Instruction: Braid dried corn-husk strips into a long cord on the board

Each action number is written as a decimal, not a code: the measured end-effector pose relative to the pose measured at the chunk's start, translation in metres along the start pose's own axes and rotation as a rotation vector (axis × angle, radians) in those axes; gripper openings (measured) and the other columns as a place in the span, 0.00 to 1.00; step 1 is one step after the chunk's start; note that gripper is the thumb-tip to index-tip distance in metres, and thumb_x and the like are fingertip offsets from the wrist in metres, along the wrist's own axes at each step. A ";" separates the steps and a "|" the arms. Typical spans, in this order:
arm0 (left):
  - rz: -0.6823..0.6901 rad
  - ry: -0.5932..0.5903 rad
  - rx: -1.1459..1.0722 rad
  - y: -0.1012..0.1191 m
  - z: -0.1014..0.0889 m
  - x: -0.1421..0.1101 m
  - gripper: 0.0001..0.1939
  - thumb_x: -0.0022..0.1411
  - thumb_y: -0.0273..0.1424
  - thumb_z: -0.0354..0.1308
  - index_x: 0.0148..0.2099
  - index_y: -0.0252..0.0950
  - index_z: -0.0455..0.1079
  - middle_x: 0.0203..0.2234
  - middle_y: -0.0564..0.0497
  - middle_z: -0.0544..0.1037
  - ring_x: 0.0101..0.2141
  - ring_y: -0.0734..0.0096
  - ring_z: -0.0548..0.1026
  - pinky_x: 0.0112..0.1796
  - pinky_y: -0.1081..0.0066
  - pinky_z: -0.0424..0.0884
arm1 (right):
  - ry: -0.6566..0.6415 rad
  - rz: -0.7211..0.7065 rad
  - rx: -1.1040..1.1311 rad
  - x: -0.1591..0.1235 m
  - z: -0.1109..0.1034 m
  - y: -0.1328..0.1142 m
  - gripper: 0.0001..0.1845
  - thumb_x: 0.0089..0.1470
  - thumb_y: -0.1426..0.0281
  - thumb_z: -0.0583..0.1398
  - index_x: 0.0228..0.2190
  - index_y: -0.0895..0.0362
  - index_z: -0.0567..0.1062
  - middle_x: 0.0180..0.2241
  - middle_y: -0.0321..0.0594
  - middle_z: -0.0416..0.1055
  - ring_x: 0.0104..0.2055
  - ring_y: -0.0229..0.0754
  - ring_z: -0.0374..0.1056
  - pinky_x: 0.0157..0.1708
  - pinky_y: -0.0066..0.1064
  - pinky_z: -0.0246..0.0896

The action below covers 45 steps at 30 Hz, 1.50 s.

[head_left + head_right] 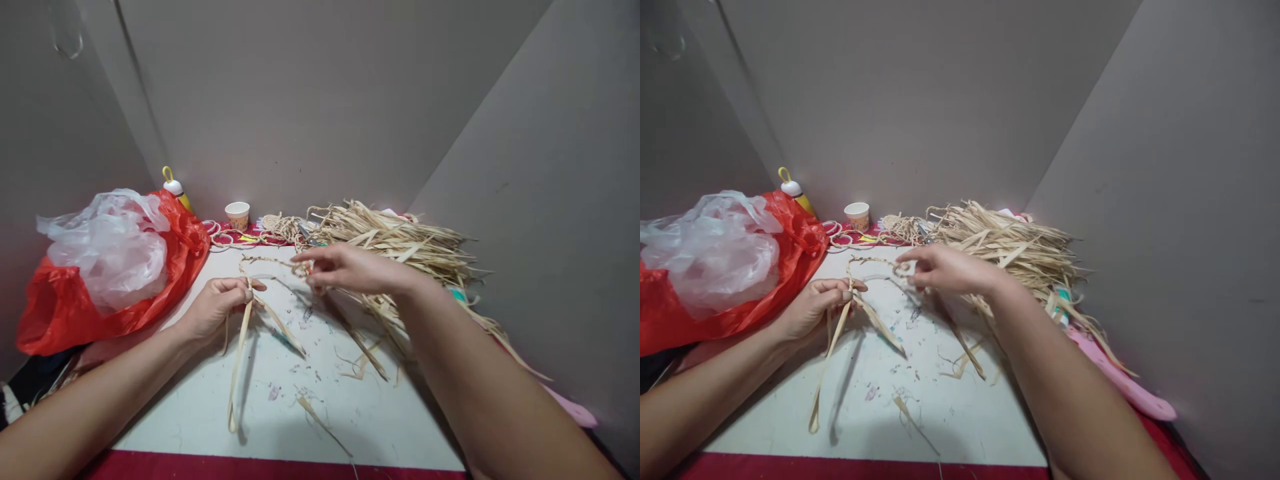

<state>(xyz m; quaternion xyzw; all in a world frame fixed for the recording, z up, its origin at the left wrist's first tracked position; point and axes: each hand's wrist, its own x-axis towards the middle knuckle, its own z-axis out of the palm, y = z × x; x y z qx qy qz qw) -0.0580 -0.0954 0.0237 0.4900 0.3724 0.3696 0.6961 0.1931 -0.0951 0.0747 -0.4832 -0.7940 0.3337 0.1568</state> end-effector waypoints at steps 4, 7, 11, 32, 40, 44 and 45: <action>-0.020 0.020 0.012 -0.004 -0.006 0.008 0.06 0.48 0.25 0.61 0.20 0.32 0.73 0.29 0.52 0.77 0.23 0.79 0.73 0.26 0.77 0.66 | 0.563 0.143 0.000 -0.025 -0.037 0.015 0.23 0.48 0.69 0.60 0.48 0.59 0.73 0.26 0.40 0.74 0.27 0.38 0.67 0.28 0.30 0.61; -0.055 0.015 0.060 -0.009 -0.009 0.012 0.05 0.48 0.25 0.60 0.22 0.32 0.74 0.22 0.52 0.76 0.22 0.79 0.72 0.25 0.78 0.65 | 0.981 0.222 0.009 -0.034 -0.052 0.028 0.13 0.48 0.74 0.58 0.37 0.63 0.77 0.27 0.45 0.74 0.28 0.37 0.68 0.32 0.30 0.61; -0.099 0.001 0.100 -0.012 -0.008 0.014 0.05 0.47 0.24 0.59 0.22 0.32 0.75 0.19 0.52 0.77 0.20 0.81 0.69 0.23 0.79 0.62 | 1.075 0.271 -0.003 -0.031 -0.057 0.056 0.11 0.48 0.73 0.59 0.35 0.63 0.77 0.31 0.50 0.75 0.32 0.39 0.69 0.37 0.32 0.62; -0.370 -0.303 -0.044 -0.020 -0.017 0.013 0.06 0.46 0.23 0.56 0.25 0.28 0.75 0.19 0.46 0.77 0.18 0.77 0.72 0.23 0.77 0.69 | 0.659 -0.163 -0.386 -0.025 0.007 -0.041 0.14 0.54 0.68 0.56 0.41 0.55 0.76 0.39 0.44 0.75 0.33 0.41 0.69 0.34 0.35 0.64; -0.347 -0.345 -0.035 -0.018 -0.016 0.010 0.05 0.47 0.26 0.60 0.27 0.29 0.76 0.20 0.48 0.78 0.19 0.76 0.73 0.25 0.75 0.68 | 0.122 -0.133 -0.145 0.017 0.059 -0.027 0.11 0.54 0.68 0.57 0.25 0.60 0.73 0.24 0.38 0.69 0.25 0.34 0.60 0.26 0.26 0.53; -0.323 -0.291 -0.050 -0.017 -0.013 0.010 0.02 0.45 0.25 0.61 0.24 0.30 0.74 0.17 0.51 0.76 0.18 0.78 0.71 0.23 0.77 0.64 | -0.167 -0.020 -0.028 0.015 0.059 -0.027 0.21 0.54 0.58 0.56 0.19 0.60 0.69 0.16 0.32 0.57 0.20 0.31 0.50 0.19 0.24 0.44; -0.316 -0.277 -0.051 -0.017 -0.012 0.010 0.02 0.45 0.24 0.61 0.23 0.30 0.74 0.16 0.52 0.75 0.18 0.79 0.70 0.22 0.78 0.64 | -0.211 -0.011 0.018 0.015 0.060 -0.027 0.21 0.54 0.56 0.56 0.20 0.60 0.69 0.16 0.32 0.57 0.19 0.31 0.50 0.19 0.24 0.44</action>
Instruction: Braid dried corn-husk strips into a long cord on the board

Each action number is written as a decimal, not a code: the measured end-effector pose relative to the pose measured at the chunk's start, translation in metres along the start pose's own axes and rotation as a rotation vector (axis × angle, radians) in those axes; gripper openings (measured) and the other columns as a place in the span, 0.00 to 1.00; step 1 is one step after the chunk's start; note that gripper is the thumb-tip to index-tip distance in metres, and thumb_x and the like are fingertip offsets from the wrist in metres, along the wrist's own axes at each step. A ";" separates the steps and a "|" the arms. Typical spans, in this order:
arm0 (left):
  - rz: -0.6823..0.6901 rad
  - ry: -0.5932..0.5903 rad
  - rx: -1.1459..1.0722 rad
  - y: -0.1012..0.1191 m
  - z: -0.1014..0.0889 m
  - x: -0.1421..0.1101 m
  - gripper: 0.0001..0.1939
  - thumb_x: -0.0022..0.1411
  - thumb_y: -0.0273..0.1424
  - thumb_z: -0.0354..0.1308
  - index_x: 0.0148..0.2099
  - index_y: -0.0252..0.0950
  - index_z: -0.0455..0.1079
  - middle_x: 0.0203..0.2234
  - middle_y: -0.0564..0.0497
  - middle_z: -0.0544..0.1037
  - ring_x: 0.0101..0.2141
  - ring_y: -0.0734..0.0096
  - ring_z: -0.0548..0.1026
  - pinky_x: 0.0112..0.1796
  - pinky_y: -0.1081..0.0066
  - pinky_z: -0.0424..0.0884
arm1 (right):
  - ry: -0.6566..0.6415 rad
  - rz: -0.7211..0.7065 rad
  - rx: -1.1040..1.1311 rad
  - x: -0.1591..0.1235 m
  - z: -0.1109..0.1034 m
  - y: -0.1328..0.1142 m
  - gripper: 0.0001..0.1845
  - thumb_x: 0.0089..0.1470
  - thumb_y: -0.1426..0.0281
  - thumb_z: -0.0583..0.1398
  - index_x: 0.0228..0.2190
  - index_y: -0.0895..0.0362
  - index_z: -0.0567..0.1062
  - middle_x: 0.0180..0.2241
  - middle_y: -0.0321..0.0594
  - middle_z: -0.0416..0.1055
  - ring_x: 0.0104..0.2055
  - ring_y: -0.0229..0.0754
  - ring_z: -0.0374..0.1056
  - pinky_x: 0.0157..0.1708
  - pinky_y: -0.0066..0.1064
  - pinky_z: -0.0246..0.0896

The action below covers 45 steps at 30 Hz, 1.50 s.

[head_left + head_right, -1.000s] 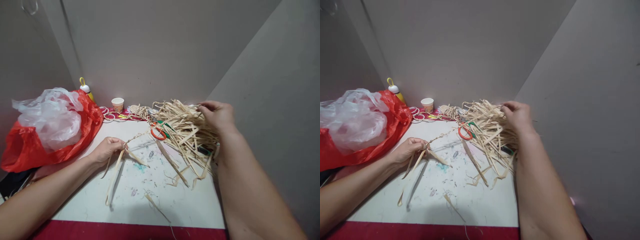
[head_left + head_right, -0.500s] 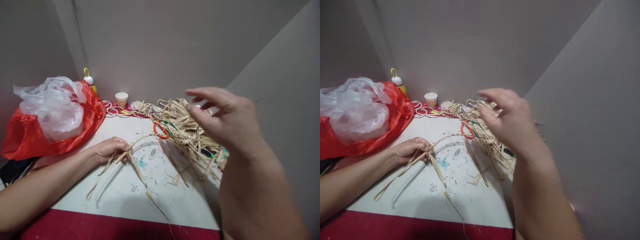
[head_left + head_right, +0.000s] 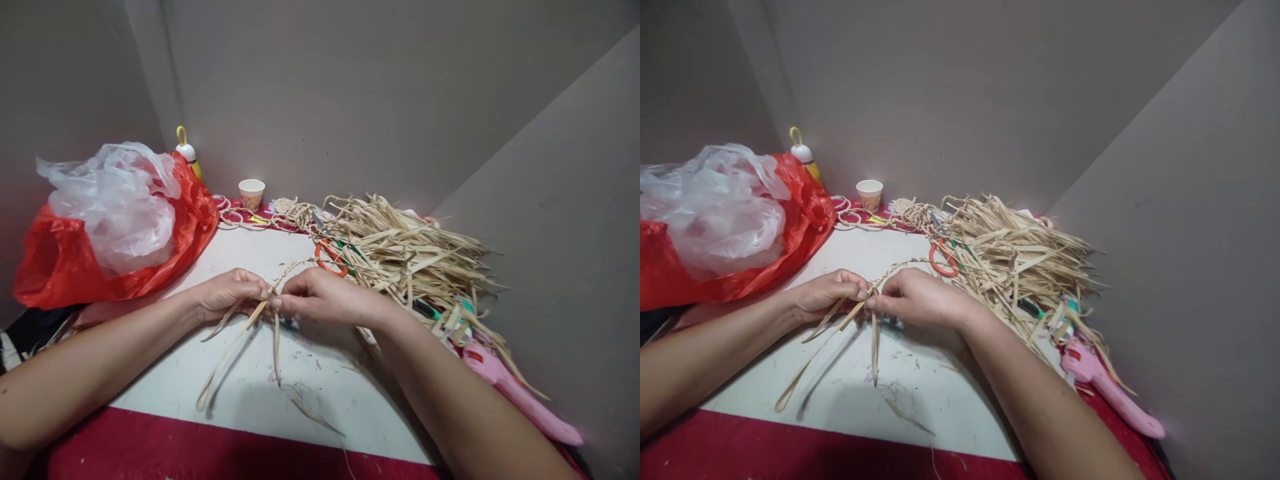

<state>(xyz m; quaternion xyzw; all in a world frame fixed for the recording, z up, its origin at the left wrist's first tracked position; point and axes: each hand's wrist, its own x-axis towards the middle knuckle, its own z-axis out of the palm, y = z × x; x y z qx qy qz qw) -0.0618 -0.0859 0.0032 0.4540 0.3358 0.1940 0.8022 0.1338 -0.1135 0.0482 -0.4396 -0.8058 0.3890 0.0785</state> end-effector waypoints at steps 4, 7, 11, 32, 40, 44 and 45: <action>0.028 0.016 0.034 0.000 -0.001 0.001 0.04 0.47 0.27 0.63 0.25 0.31 0.73 0.19 0.52 0.75 0.19 0.80 0.70 0.23 0.78 0.65 | -0.047 0.065 0.219 0.007 0.004 0.007 0.18 0.48 0.56 0.61 0.25 0.60 0.71 0.19 0.32 0.62 0.19 0.30 0.55 0.18 0.24 0.48; 0.063 0.004 0.103 0.000 -0.004 0.001 0.08 0.49 0.32 0.65 0.28 0.31 0.73 0.22 0.50 0.75 0.22 0.78 0.71 0.26 0.76 0.68 | -0.083 0.097 0.431 0.013 0.007 0.015 0.15 0.46 0.60 0.63 0.26 0.59 0.69 0.18 0.29 0.62 0.17 0.29 0.55 0.17 0.23 0.48; 0.104 0.013 0.199 0.001 -0.007 0.001 0.12 0.51 0.36 0.64 0.31 0.32 0.73 0.23 0.52 0.73 0.22 0.79 0.70 0.28 0.75 0.68 | -0.116 0.085 0.704 0.018 0.013 0.026 0.16 0.47 0.61 0.64 0.28 0.58 0.65 0.16 0.25 0.56 0.14 0.27 0.49 0.13 0.21 0.40; 0.119 -0.072 0.486 0.006 -0.010 0.001 0.11 0.59 0.36 0.56 0.33 0.32 0.71 0.16 0.58 0.66 0.19 0.82 0.61 0.22 0.78 0.57 | -0.202 0.070 1.017 0.029 0.031 0.042 0.17 0.56 0.65 0.55 0.19 0.59 0.63 0.10 0.25 0.49 0.11 0.26 0.43 0.11 0.20 0.39; 0.298 0.239 0.825 0.006 -0.004 0.000 0.11 0.57 0.30 0.53 0.33 0.31 0.77 0.16 0.56 0.67 0.18 0.81 0.59 0.22 0.77 0.56 | 0.031 0.122 0.943 0.033 0.039 0.036 0.15 0.52 0.69 0.55 0.17 0.60 0.65 0.08 0.28 0.55 0.08 0.28 0.49 0.11 0.21 0.45; 0.441 0.427 0.836 0.000 0.004 0.001 0.09 0.54 0.26 0.54 0.29 0.30 0.76 0.20 0.52 0.74 0.23 0.77 0.67 0.27 0.75 0.62 | 0.126 0.138 0.957 0.035 0.044 0.034 0.14 0.51 0.68 0.55 0.17 0.60 0.67 0.08 0.29 0.57 0.09 0.29 0.52 0.10 0.21 0.44; 0.471 0.458 0.846 -0.002 0.006 0.000 0.09 0.54 0.26 0.54 0.29 0.30 0.75 0.21 0.52 0.75 0.23 0.76 0.68 0.27 0.75 0.63 | 0.144 0.144 0.975 0.035 0.045 0.033 0.14 0.51 0.68 0.55 0.18 0.60 0.68 0.08 0.29 0.57 0.09 0.29 0.52 0.10 0.20 0.43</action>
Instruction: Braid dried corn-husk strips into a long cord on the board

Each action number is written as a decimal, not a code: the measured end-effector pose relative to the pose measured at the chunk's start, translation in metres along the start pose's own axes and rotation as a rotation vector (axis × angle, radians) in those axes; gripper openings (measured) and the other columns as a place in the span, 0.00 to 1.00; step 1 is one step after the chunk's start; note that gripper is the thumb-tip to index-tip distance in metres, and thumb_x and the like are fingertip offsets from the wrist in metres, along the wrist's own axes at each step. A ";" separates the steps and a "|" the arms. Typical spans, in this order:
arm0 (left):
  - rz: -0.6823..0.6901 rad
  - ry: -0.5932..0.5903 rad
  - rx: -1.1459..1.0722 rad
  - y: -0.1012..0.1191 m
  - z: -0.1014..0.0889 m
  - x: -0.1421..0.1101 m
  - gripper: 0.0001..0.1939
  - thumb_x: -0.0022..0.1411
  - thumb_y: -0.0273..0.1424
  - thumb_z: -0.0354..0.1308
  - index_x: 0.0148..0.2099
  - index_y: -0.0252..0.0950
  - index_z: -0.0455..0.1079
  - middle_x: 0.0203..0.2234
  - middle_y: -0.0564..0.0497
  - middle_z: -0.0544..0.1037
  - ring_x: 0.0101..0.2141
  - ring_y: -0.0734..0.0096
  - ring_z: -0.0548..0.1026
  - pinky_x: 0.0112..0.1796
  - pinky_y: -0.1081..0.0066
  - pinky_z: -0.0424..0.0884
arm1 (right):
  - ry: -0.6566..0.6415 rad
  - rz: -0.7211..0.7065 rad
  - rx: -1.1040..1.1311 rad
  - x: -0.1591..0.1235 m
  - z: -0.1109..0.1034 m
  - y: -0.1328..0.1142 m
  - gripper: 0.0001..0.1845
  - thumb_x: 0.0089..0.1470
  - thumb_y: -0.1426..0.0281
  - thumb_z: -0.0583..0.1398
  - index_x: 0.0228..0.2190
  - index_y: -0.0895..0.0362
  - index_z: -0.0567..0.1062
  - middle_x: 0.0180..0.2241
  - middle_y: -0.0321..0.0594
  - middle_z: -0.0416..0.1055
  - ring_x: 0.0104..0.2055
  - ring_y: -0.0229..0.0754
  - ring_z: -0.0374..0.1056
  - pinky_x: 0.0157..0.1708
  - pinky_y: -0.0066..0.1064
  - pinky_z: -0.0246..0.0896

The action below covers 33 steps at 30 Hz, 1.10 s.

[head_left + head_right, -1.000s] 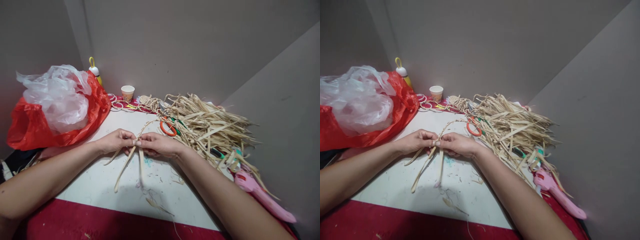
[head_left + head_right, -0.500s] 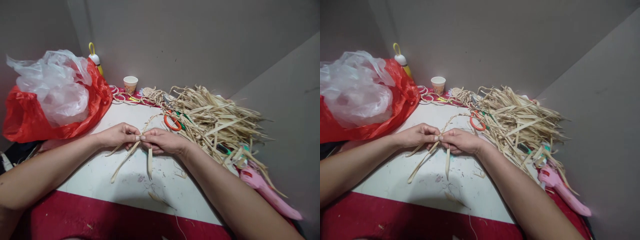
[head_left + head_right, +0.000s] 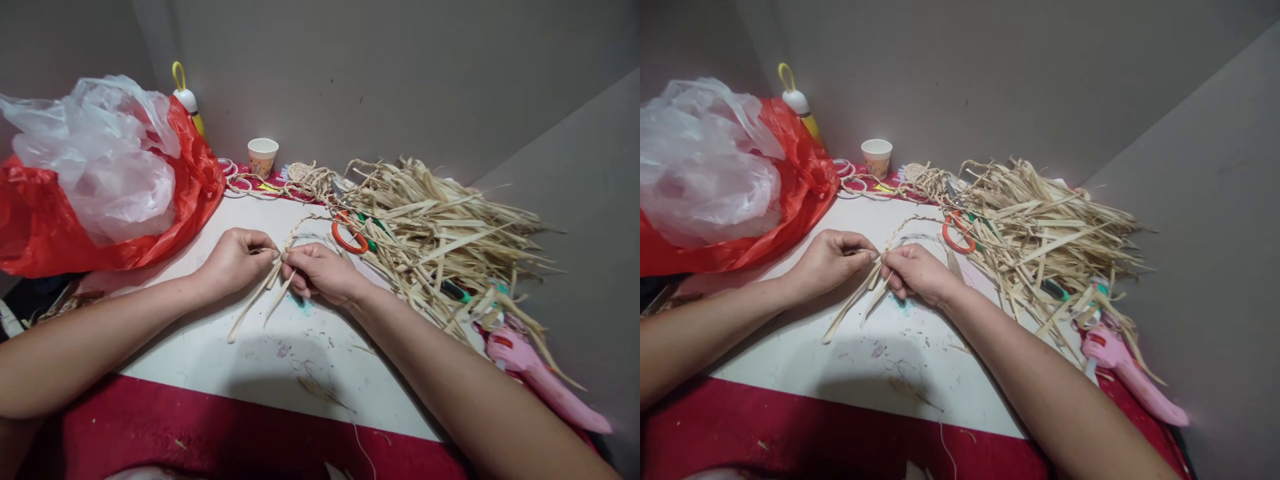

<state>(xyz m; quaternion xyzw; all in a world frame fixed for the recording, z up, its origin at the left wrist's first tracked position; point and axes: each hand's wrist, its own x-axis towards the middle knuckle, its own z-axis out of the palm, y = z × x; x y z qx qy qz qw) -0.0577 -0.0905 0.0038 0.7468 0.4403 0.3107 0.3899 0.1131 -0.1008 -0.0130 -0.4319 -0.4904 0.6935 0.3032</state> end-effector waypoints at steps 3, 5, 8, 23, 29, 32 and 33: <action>0.137 0.094 0.124 0.001 0.005 -0.007 0.08 0.55 0.26 0.54 0.29 0.31 0.74 0.22 0.50 0.76 0.24 0.75 0.70 0.28 0.75 0.64 | 0.043 0.001 0.070 0.001 0.003 0.000 0.13 0.49 0.68 0.55 0.18 0.61 0.68 0.09 0.31 0.60 0.09 0.30 0.54 0.09 0.19 0.38; 0.296 0.116 0.279 -0.001 0.007 -0.011 0.09 0.58 0.28 0.54 0.30 0.32 0.75 0.23 0.50 0.76 0.25 0.75 0.71 0.28 0.74 0.64 | 0.077 -0.001 0.114 0.002 0.004 0.000 0.12 0.48 0.69 0.56 0.18 0.61 0.68 0.09 0.33 0.63 0.09 0.30 0.55 0.08 0.19 0.38; 0.474 0.096 0.553 -0.004 0.009 -0.017 0.13 0.62 0.31 0.50 0.34 0.32 0.76 0.23 0.49 0.74 0.25 0.74 0.70 0.27 0.73 0.64 | 0.114 -0.012 0.168 0.003 0.005 0.002 0.12 0.48 0.68 0.57 0.18 0.61 0.68 0.11 0.36 0.66 0.09 0.29 0.54 0.08 0.19 0.40; 0.591 0.112 0.968 -0.008 0.021 -0.023 0.17 0.65 0.25 0.41 0.47 0.25 0.69 0.37 0.40 0.78 0.36 0.64 0.75 0.35 0.67 0.72 | 0.088 -0.147 0.315 -0.001 0.013 0.007 0.16 0.50 0.63 0.61 0.18 0.59 0.65 0.10 0.27 0.55 0.11 0.26 0.46 0.12 0.21 0.37; 0.479 -0.046 0.911 -0.002 0.024 -0.028 0.21 0.63 0.23 0.40 0.55 0.25 0.63 0.43 0.36 0.76 0.42 0.59 0.74 0.40 0.62 0.70 | 0.216 -0.151 0.365 0.001 0.016 0.008 0.09 0.44 0.68 0.63 0.22 0.59 0.69 0.13 0.27 0.56 0.13 0.26 0.47 0.12 0.21 0.38; 0.430 -0.139 0.824 0.003 0.027 -0.035 0.19 0.61 0.24 0.43 0.52 0.27 0.65 0.38 0.38 0.77 0.38 0.60 0.74 0.37 0.64 0.70 | 0.313 -0.154 0.396 0.003 0.014 0.008 0.08 0.43 0.69 0.62 0.22 0.59 0.68 0.14 0.27 0.58 0.14 0.26 0.49 0.13 0.21 0.41; 0.414 -0.170 0.797 0.005 0.027 -0.037 0.17 0.60 0.24 0.44 0.49 0.28 0.68 0.34 0.40 0.77 0.34 0.62 0.74 0.34 0.66 0.70 | 0.325 -0.159 0.398 0.003 0.012 0.007 0.08 0.43 0.69 0.62 0.22 0.58 0.68 0.14 0.27 0.57 0.13 0.26 0.48 0.13 0.21 0.40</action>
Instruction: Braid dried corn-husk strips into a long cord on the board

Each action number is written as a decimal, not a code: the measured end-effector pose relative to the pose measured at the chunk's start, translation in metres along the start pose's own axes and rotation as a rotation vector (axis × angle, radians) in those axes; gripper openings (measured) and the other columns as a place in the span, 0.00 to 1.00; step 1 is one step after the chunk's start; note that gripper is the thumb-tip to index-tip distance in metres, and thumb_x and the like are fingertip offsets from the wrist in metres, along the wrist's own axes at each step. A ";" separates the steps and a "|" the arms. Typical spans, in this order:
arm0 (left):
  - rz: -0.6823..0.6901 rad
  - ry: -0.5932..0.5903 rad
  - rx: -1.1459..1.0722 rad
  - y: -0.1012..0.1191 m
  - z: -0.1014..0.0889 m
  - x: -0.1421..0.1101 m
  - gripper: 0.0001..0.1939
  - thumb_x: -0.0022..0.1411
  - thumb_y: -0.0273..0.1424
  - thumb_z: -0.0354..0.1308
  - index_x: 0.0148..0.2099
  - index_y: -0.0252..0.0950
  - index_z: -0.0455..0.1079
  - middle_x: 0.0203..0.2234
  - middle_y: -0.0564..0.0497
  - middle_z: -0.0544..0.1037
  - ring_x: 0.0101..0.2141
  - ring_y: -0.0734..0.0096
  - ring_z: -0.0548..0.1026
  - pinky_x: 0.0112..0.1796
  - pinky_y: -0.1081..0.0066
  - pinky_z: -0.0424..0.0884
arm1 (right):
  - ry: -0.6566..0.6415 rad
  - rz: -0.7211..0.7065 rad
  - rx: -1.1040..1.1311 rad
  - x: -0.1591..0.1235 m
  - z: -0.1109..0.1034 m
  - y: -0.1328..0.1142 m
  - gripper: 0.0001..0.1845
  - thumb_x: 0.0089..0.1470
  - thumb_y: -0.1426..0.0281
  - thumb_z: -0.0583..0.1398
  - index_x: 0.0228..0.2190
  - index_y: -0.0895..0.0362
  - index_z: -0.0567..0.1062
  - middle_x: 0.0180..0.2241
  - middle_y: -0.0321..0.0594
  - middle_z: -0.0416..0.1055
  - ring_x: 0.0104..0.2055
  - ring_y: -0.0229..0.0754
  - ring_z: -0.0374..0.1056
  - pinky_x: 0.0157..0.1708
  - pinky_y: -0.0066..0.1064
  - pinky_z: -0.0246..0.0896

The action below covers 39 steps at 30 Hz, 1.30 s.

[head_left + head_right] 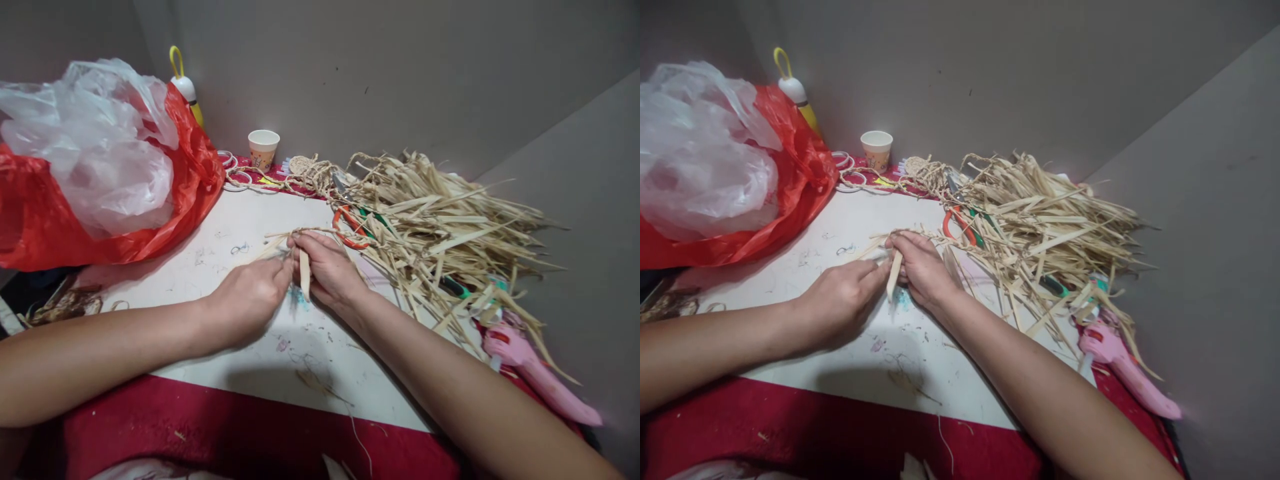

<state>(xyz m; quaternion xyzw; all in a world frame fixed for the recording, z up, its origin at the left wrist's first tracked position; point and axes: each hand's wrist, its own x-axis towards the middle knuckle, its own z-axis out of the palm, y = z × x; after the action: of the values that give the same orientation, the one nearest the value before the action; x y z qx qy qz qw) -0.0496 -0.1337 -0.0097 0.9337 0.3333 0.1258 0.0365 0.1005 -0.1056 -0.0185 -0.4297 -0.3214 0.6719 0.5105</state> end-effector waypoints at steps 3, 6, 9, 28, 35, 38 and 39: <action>-0.007 0.038 -0.155 0.001 -0.012 0.000 0.11 0.59 0.26 0.47 0.37 0.32 0.72 0.25 0.47 0.75 0.25 0.69 0.71 0.28 0.69 0.67 | -0.024 0.000 0.004 0.002 -0.003 -0.004 0.08 0.45 0.69 0.61 0.22 0.58 0.66 0.12 0.24 0.52 0.12 0.26 0.42 0.12 0.22 0.35; -0.149 0.367 -0.393 -0.008 -0.027 0.008 0.10 0.58 0.29 0.53 0.40 0.33 0.73 0.31 0.48 0.77 0.31 0.70 0.73 0.35 0.70 0.69 | -0.088 0.028 0.003 0.000 -0.003 -0.006 0.10 0.46 0.69 0.60 0.21 0.57 0.64 0.11 0.25 0.50 0.12 0.27 0.43 0.12 0.22 0.35; -0.333 0.409 -0.717 -0.022 -0.032 0.018 0.15 0.55 0.32 0.59 0.45 0.32 0.72 0.39 0.46 0.78 0.37 0.69 0.74 0.41 0.68 0.69 | -0.154 0.090 0.002 -0.004 0.000 -0.003 0.11 0.47 0.68 0.61 0.21 0.57 0.64 0.11 0.25 0.50 0.12 0.27 0.44 0.13 0.23 0.35; -0.659 0.199 -1.519 -0.027 -0.012 0.029 0.04 0.53 0.27 0.59 0.27 0.32 0.69 0.18 0.57 0.71 0.21 0.81 0.66 0.27 0.76 0.62 | -0.176 -0.482 -0.891 -0.017 0.005 -0.002 0.12 0.57 0.70 0.50 0.22 0.57 0.63 0.21 0.32 0.57 0.25 0.34 0.53 0.28 0.26 0.50; -0.688 0.140 -1.648 -0.028 -0.014 0.027 0.08 0.48 0.30 0.65 0.27 0.31 0.70 0.18 0.56 0.71 0.21 0.81 0.67 0.26 0.77 0.61 | -0.167 -0.498 -0.979 -0.016 0.005 0.000 0.14 0.57 0.70 0.48 0.22 0.57 0.65 0.22 0.35 0.64 0.25 0.35 0.59 0.28 0.26 0.52; -0.717 0.139 -1.653 -0.027 -0.013 0.027 0.10 0.48 0.31 0.65 0.24 0.32 0.68 0.15 0.57 0.69 0.18 0.82 0.64 0.23 0.77 0.59 | -0.138 -0.571 -1.276 -0.017 0.004 0.001 0.14 0.59 0.69 0.48 0.28 0.58 0.69 0.26 0.41 0.71 0.26 0.39 0.64 0.29 0.29 0.51; -0.741 0.149 -1.672 -0.026 -0.013 0.027 0.10 0.48 0.31 0.65 0.24 0.32 0.68 0.14 0.58 0.69 0.17 0.83 0.64 0.22 0.77 0.58 | -0.115 -0.580 -1.398 -0.018 0.004 0.002 0.14 0.59 0.68 0.47 0.31 0.59 0.71 0.27 0.42 0.73 0.26 0.40 0.65 0.28 0.30 0.50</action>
<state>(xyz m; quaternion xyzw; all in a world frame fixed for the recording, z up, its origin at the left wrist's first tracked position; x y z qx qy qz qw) -0.0486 -0.0972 0.0042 0.4262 0.4134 0.3662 0.7165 0.0978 -0.1230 -0.0140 -0.5156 -0.7987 0.1720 0.2582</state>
